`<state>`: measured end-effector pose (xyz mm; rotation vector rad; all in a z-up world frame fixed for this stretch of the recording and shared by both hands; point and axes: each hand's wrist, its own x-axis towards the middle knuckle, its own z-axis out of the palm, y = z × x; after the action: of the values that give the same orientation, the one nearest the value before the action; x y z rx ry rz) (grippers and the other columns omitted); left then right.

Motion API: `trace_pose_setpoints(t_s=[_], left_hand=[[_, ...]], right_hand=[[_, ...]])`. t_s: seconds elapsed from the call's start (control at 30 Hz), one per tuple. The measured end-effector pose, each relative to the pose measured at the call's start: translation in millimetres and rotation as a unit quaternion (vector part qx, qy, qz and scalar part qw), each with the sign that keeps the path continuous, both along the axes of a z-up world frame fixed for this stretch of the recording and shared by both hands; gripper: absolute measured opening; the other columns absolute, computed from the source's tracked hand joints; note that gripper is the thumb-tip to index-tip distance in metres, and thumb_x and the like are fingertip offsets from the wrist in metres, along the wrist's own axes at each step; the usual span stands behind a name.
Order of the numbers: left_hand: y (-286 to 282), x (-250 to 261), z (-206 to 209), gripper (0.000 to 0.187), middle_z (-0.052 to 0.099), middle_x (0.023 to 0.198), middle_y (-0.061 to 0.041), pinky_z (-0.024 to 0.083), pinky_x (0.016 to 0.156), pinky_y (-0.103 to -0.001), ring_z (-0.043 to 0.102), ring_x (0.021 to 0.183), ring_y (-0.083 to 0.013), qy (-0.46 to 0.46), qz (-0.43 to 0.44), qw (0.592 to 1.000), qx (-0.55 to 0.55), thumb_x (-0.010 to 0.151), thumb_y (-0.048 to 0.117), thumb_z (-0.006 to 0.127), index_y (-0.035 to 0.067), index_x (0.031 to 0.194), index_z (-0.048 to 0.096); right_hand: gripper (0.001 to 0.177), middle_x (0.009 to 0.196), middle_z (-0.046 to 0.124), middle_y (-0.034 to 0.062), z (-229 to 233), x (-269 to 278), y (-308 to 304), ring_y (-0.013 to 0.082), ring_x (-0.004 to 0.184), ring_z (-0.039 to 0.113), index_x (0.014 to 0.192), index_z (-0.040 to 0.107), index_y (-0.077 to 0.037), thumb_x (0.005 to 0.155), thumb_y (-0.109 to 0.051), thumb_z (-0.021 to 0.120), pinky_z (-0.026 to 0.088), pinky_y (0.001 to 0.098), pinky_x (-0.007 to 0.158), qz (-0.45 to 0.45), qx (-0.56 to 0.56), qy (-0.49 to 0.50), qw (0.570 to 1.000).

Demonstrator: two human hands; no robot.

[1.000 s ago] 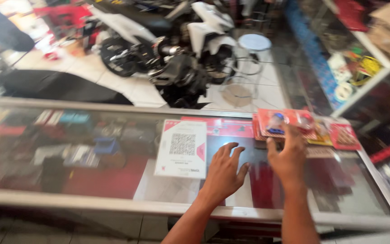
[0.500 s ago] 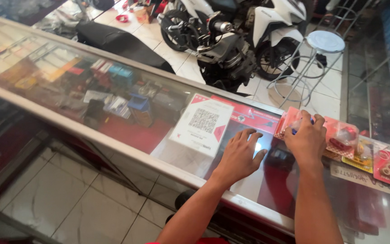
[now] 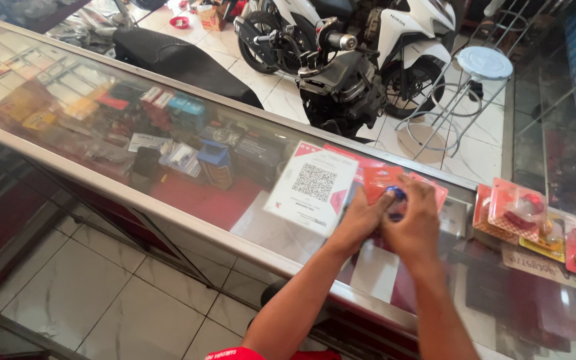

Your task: The person removes various packaged motorcycle parts from a display rack, turns them over by hand to look at the labels, and places them on a glass counter. They also pick up items from the counter and place them back onto the rack hooks.

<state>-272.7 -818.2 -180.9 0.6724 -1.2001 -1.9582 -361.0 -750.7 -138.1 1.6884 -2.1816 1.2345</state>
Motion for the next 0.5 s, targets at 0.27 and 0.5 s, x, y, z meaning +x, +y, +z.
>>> trace_pose_setpoints(t_s=[0.27,0.5], left_hand=[[-43.4,85.2,16.0,0.071,0.068,0.118,-0.011,0.053,0.092,-0.032,0.065,0.109,-0.017,-0.083,0.011,0.976,-0.203,0.081,0.022,0.086,-0.002,0.137,0.049],[-88.1,138.9,-4.4,0.076,0.066,0.116,-0.011,0.054,0.085,-0.033,0.063,0.103,-0.0188,-0.104,-0.071,0.975,-0.183,0.08,0.025,0.084,0.0,0.14,0.045]], right_hand=[[0.09,0.138,0.053,0.0192,5.9,66.1,-2.8,0.0365,0.131,0.052,0.147,0.045,-0.005,0.068,-0.011,0.087,0.045,0.0461,0.108,0.055,-0.024,-0.034,0.998],[0.113,0.158,0.032,0.0243,-1.9,123.7,-32.4,0.0386,0.145,0.038,0.157,0.029,-0.005,0.063,-0.012,0.09,0.047,0.0466,0.104,0.055,-0.038,-0.106,0.992]])
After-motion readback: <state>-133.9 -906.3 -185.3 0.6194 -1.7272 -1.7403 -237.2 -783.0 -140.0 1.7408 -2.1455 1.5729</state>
